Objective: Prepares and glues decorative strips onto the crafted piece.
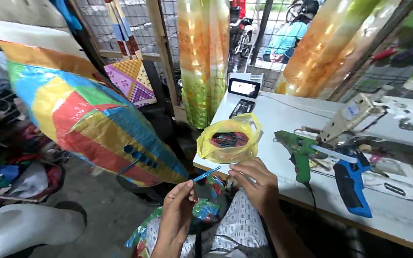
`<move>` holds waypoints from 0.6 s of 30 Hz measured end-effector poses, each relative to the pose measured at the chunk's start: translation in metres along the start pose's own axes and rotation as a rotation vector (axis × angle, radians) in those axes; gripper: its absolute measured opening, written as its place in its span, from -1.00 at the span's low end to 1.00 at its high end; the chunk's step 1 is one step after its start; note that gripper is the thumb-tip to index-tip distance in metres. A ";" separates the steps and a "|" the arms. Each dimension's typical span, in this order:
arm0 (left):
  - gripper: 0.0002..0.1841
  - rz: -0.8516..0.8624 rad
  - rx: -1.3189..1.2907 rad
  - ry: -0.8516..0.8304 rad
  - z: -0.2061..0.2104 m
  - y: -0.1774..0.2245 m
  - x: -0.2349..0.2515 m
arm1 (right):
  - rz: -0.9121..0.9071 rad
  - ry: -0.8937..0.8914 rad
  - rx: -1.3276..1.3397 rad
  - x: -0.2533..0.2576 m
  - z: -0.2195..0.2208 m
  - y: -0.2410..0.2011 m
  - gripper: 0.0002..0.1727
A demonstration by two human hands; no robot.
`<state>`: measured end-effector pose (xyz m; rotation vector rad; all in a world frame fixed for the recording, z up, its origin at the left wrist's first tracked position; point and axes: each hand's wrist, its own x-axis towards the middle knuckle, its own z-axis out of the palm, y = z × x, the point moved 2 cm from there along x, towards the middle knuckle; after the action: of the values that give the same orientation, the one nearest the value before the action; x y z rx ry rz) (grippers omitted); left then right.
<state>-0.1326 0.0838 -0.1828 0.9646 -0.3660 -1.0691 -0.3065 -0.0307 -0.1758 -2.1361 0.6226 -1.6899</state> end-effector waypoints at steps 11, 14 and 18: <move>-0.75 0.018 -0.027 0.021 -0.007 0.003 -0.001 | 0.286 -0.081 0.450 0.006 0.029 -0.003 -0.87; -0.77 0.021 0.004 0.026 -0.009 0.004 -0.001 | 0.328 -0.107 0.488 0.008 0.029 -0.003 -0.89; -0.79 0.034 0.026 0.031 -0.011 0.005 -0.002 | 0.337 -0.182 0.543 0.008 0.031 0.003 -0.91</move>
<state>-0.1232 0.0912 -0.1847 0.9937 -0.3699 -1.0197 -0.2748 -0.0377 -0.1780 -1.6641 0.3849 -1.2814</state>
